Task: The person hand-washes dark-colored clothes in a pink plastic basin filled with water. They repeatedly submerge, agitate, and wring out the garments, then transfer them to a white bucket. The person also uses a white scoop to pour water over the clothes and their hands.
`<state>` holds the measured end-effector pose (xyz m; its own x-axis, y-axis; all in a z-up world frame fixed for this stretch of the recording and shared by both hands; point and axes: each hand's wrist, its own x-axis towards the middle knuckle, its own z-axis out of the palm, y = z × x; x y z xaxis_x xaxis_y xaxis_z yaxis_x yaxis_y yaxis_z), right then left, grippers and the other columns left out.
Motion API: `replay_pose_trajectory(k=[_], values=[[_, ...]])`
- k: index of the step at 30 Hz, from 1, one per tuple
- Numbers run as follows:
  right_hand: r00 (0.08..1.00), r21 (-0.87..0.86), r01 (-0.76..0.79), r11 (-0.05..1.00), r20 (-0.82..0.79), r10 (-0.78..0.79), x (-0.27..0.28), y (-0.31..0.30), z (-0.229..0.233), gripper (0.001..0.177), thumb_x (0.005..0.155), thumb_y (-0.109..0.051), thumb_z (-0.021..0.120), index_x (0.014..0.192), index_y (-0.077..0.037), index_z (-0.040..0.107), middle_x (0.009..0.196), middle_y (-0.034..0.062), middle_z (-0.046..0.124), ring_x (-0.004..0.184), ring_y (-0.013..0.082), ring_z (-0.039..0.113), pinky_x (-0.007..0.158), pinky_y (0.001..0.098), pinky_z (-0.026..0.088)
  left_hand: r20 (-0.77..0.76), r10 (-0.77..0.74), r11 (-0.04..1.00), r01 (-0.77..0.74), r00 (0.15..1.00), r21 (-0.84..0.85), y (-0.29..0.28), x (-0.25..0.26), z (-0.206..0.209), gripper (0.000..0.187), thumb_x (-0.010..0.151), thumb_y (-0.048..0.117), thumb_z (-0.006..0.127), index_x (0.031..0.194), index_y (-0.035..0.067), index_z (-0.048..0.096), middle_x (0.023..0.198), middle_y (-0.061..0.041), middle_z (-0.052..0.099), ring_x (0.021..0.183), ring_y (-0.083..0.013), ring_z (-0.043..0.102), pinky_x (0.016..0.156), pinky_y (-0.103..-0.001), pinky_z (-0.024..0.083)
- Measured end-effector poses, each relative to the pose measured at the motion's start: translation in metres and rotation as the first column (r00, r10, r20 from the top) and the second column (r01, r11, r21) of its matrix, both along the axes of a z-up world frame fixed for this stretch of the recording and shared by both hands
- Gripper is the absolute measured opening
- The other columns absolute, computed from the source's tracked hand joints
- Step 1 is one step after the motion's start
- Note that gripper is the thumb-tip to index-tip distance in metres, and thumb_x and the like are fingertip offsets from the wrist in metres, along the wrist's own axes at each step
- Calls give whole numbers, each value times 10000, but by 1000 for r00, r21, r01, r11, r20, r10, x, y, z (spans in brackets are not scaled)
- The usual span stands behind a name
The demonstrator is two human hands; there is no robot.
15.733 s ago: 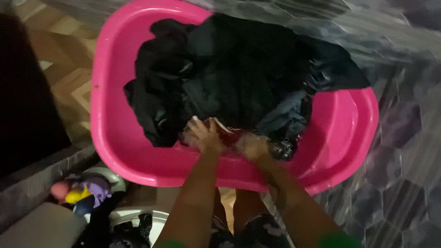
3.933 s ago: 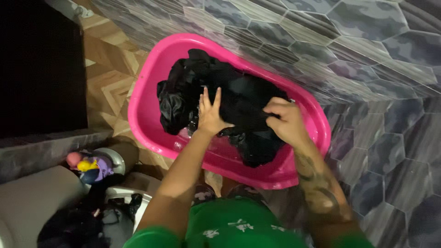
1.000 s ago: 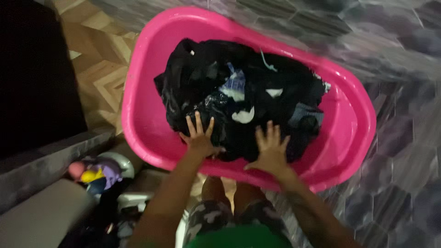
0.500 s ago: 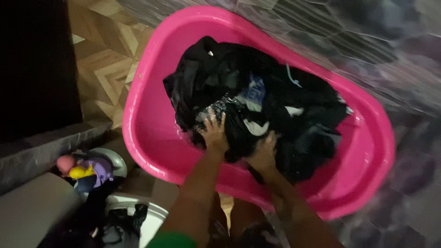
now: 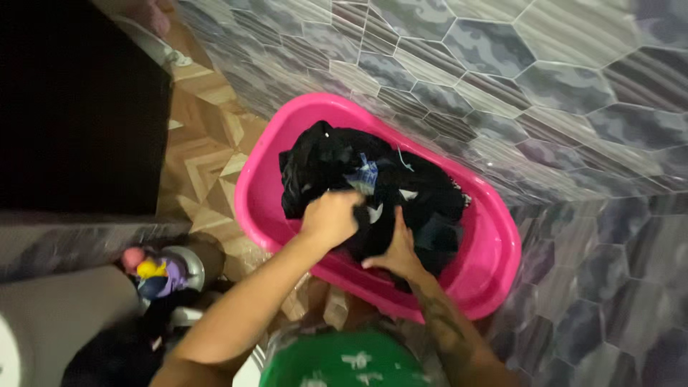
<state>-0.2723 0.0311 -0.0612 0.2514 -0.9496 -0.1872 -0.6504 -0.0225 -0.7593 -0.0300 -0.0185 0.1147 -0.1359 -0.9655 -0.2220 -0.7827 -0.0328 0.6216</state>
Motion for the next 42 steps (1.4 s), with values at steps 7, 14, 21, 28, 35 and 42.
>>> replay_pose_trajectory(k=[7, 14, 21, 28, 35, 42], values=[[982, -409, -141, 901, -171, 77, 26, -36, -21, 1047, 706, -511, 924, 1554, -144, 430, 1628, 123, 441, 1539, 310, 339, 1256, 484, 209, -593, -241, 860, -114, 768, -498, -5, -2, 234, 311, 751, -36, 575, 1041, 29, 666, 965, -157, 704, 1007, -308, 729, 908, -333, 561], [357, 387, 388, 837, 774, -524, 49, -116, 19, 627, 933, -387, 756, 1433, -65, 554, 1432, 96, 552, 1327, 264, 477, 1155, 426, 350, -358, -99, 570, -242, 929, -785, 7, 62, 305, 325, 772, 12, 702, 1086, -16, 624, 1052, -157, 594, 965, -315, 569, 889, -408, 485], [581, -579, 129, 805, 702, 411, 2, -143, 198, 368, 978, -145, 712, 1335, -75, 650, 1352, 56, 642, 1287, 230, 605, 1162, 408, 473, -226, 61, 803, -182, 972, -567, -16, 180, 226, 376, 803, -7, 618, 1179, 2, 617, 1139, -197, 636, 1064, -343, 634, 951, -406, 524], [-127, 225, -185, 957, 960, -251, 96, -142, 322, 364, 992, -299, 571, 1237, -32, 608, 1153, 141, 691, 1063, 273, 699, 978, 434, 572, -366, -196, 850, -29, 910, -527, -27, 34, 100, 1752, 411, 475, 1069, 1533, -63, -164, 1625, -376, 9, 1524, -495, 96, 1240, -500, 137], [94, -21, -155, 988, 995, 36, 96, -122, 326, 356, 1063, -201, 586, 1355, 1, 607, 1304, 126, 685, 1127, 225, 660, 1016, 387, 529, -779, -10, 814, -447, 627, -371, -56, -47, 81, 1237, 718, 285, 944, 1610, 106, 106, 1481, -175, 562, 1374, -300, 578, 1166, -413, 434], [733, -82, -81, 993, 670, 115, -38, -116, 324, 616, 932, -76, 699, 1491, -35, 444, 1473, 110, 518, 1335, 218, 512, 1126, 377, 438, -406, 55, 723, -316, 912, -614, -76, -51, 90, 843, 749, 185, 909, 1439, 118, 431, 1276, -192, 645, 1133, -398, 627, 880, -443, 518]])
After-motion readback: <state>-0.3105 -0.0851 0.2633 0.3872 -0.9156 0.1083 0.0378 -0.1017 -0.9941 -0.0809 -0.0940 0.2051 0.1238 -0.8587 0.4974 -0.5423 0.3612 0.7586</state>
